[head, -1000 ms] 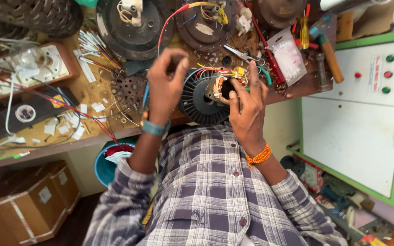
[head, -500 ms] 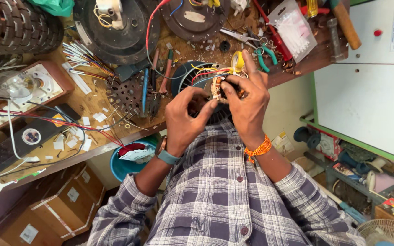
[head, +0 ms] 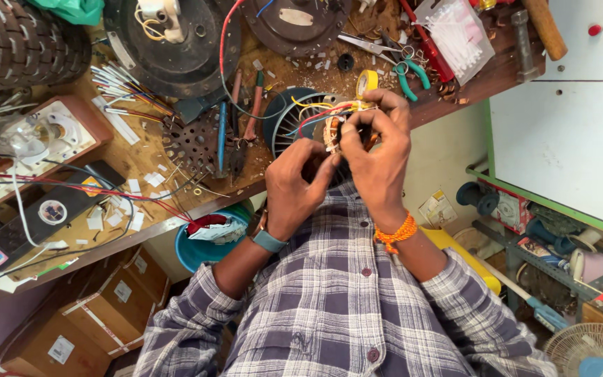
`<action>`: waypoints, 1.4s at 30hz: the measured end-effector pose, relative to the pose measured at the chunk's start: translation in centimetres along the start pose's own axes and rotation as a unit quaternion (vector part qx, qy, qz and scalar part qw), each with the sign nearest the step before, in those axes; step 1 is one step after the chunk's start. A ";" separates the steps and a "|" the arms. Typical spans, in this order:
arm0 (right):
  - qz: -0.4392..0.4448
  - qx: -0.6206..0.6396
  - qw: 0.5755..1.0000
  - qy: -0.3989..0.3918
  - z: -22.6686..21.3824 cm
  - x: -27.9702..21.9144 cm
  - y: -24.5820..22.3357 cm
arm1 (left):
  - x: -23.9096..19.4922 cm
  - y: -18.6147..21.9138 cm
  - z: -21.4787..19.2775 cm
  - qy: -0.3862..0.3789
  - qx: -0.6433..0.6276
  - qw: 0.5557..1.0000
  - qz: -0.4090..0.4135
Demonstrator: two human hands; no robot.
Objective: The person repairs an electric motor stator by stripping wire insulation with pliers, twisting wire ends, and securing connections with electrical tape. The person uses a screwdriver to adjust internal components and organizes the wiring within the stator.
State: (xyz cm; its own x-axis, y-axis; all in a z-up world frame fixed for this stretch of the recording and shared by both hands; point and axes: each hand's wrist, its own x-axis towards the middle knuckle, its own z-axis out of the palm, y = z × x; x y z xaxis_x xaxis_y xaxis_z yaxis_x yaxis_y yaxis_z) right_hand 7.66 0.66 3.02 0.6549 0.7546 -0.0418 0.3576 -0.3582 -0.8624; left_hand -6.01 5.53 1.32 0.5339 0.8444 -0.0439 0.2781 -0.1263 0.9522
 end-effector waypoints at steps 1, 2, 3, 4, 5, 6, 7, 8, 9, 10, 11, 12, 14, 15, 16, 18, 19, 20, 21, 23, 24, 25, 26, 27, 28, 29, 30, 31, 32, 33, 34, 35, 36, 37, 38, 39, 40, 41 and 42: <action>0.037 0.014 0.999 -0.012 -0.3 0.2 0.0 | 0.0 -0.1 -0.3 0.005 -0.009 1.000 0.016; 0.074 0.027 0.997 -0.024 -0.8 0.4 -0.1 | 0.0 -0.2 -0.6 0.011 -0.019 0.999 0.032; 0.073 0.066 0.995 -0.028 -1.4 0.6 -0.1 | 0.1 -0.2 -0.9 0.016 -0.029 0.998 0.048; 0.072 0.105 0.991 -0.035 -2.3 0.8 -0.1 | 0.2 -0.3 -1.3 0.033 -0.029 0.997 0.056; 0.070 0.144 0.986 -0.042 -2.8 0.8 -0.2 | 0.4 -0.4 -1.8 0.049 -0.029 0.996 0.064; 0.061 0.127 0.989 -0.043 -3.1 0.7 -0.3 | 0.6 -0.4 -2.4 0.067 -0.027 0.995 0.072; 0.052 0.110 0.992 -0.043 -3.7 0.5 -0.3 | 0.9 -0.3 -2.9 0.078 -0.017 0.994 0.072; 0.044 0.094 0.994 -0.041 -3.9 0.3 -0.4 | 1.2 -0.2 -3.5 0.087 -0.007 0.994 0.073; -0.009 0.015 0.999 -0.038 -3.7 0.3 -0.3 | 1.6 -0.1 -4.0 0.096 0.002 0.993 0.074; -0.061 -0.065 0.996 -0.032 -3.5 0.1 -0.2 | 2.0 0.1 -4.5 0.084 0.008 0.995 0.060; -0.112 -0.145 0.983 -0.027 -3.3 -0.1 0.0 | 2.3 0.3 -5.0 0.073 0.013 0.996 0.047; -0.114 -0.151 0.981 -0.028 -2.9 -0.2 0.1 | 2.6 0.5 -5.2 0.060 0.017 0.997 0.034; -0.120 -0.164 0.979 -0.031 -2.1 -0.2 0.6 | 3.1 1.0 -5.5 0.060 0.102 0.988 0.103; -0.097 -0.148 0.983 -0.039 -1.8 -0.2 0.8 | 3.3 1.2 -5.6 0.059 0.144 0.978 0.138; -0.074 -0.130 0.988 -0.046 -1.6 -0.2 1.0 | 3.4 1.3 -5.5 0.044 0.144 0.979 0.139; -0.041 -0.092 0.994 -0.049 -1.2 -0.2 1.4 | 3.5 1.4 -4.9 0.014 0.145 0.979 0.140; -0.031 -0.070 0.996 -0.044 -1.1 -0.1 1.6 | 3.4 1.3 -4.5 0.003 0.122 0.986 0.112; -0.021 -0.049 0.998 -0.039 -1.0 -0.1 1.7 | 3.2 1.2 -4.1 -0.008 0.100 0.992 0.083; -0.011 -0.032 0.999 -0.037 -0.9 0.0 1.8 | 3.0 1.2 -3.7 -0.019 0.077 0.995 0.054; 0.011 0.003 0.999 -0.035 -0.7 0.0 1.9 | 2.5 0.9 -3.0 -0.017 0.045 0.998 0.036; 0.014 0.017 0.999 -0.033 -0.6 0.2 1.9 | 2.3 0.8 -2.7 -0.015 0.028 0.999 0.027; 0.017 0.032 0.999 -0.032 -0.4 0.3 1.8 | 2.1 0.7 -2.5 -0.004 0.036 0.999 0.033; 0.019 0.044 0.998 -0.030 -0.4 0.5 1.8 | 2.0 0.7 -2.2 0.006 0.043 0.998 0.039; 0.029 0.046 0.998 -0.031 -0.3 0.6 1.7 | 1.8 0.6 -2.0 0.017 0.049 0.998 0.046; 0.040 0.047 0.998 -0.032 -0.2 0.6 1.6 | 1.8 0.6 -1.9 0.026 0.052 0.997 0.054; 0.050 0.049 0.997 -0.033 -0.2 0.6 1.6 | 1.8 0.6 -1.8 0.035 0.056 0.996 0.061; 0.021 0.026 0.999 -0.028 -0.3 0.5 1.5 | 1.8 0.6 -1.7 0.045 0.060 0.995 0.069; -0.008 0.003 1.000 -0.023 -0.4 0.4 1.4 | 1.9 0.7 -1.8 0.050 0.059 0.995 0.062; -0.038 -0.020 0.999 -0.020 -0.5 0.4 1.3 | 2.1 0.7 -1.9 0.056 0.058 0.995 0.054; -0.046 -0.024 0.998 -0.017 -0.5 0.4 1.3 | 2.3 0.8 -2.1 0.062 0.057 0.995 0.047; -0.054 -0.029 0.998 -0.015 -0.6 0.4 1.4 | 2.5 0.9 -2.3 0.069 0.051 0.995 0.048; -0.061 -0.034 0.997 -0.013 -0.7 0.4 1.4 | 2.7 0.9 -2.7 0.076 0.044 0.995 0.049; -0.052 -0.016 0.998 -0.016 -0.9 0.4 1.5 | 2.9 1.1 -2.9 0.084 0.038 0.994 0.050; -0.042 0.002 0.999 -0.018 -1.0 0.4 1.6 | 3.1 1.3 -3.1 0.081 0.024 0.995 0.047; -0.034 0.021 0.999 -0.022 -1.1 0.4 1.7 | 3.2 1.5 -3.2 0.079 0.011 0.996 0.044; -0.035 0.019 0.999 -0.022 -1.2 0.4 1.7 | 3.4 1.7 -3.4 0.077 -0.002 0.996 0.041; -0.037 0.017 0.999 -0.022 -1.3 0.4 1.7 | 3.5 2.0 -3.5 0.075 0.002 0.996 0.051; -0.039 0.016 0.999 -0.022 -1.5 0.3 1.7 | 3.7 2.3 -3.5 0.073 0.005 0.995 0.060; -0.053 0.002 0.998 -0.023 -1.6 0.3 1.7 | 3.8 2.6 -3.5 0.071 0.009 0.995 0.070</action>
State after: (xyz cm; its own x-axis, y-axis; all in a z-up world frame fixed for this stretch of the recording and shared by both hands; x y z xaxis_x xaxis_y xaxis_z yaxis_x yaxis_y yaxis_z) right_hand 9.48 -0.60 2.33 0.5826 0.8123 0.0270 0.4207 -0.2730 -0.8651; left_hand -6.12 10.23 4.66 0.4499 0.8831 0.1327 0.2249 -0.2558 0.9402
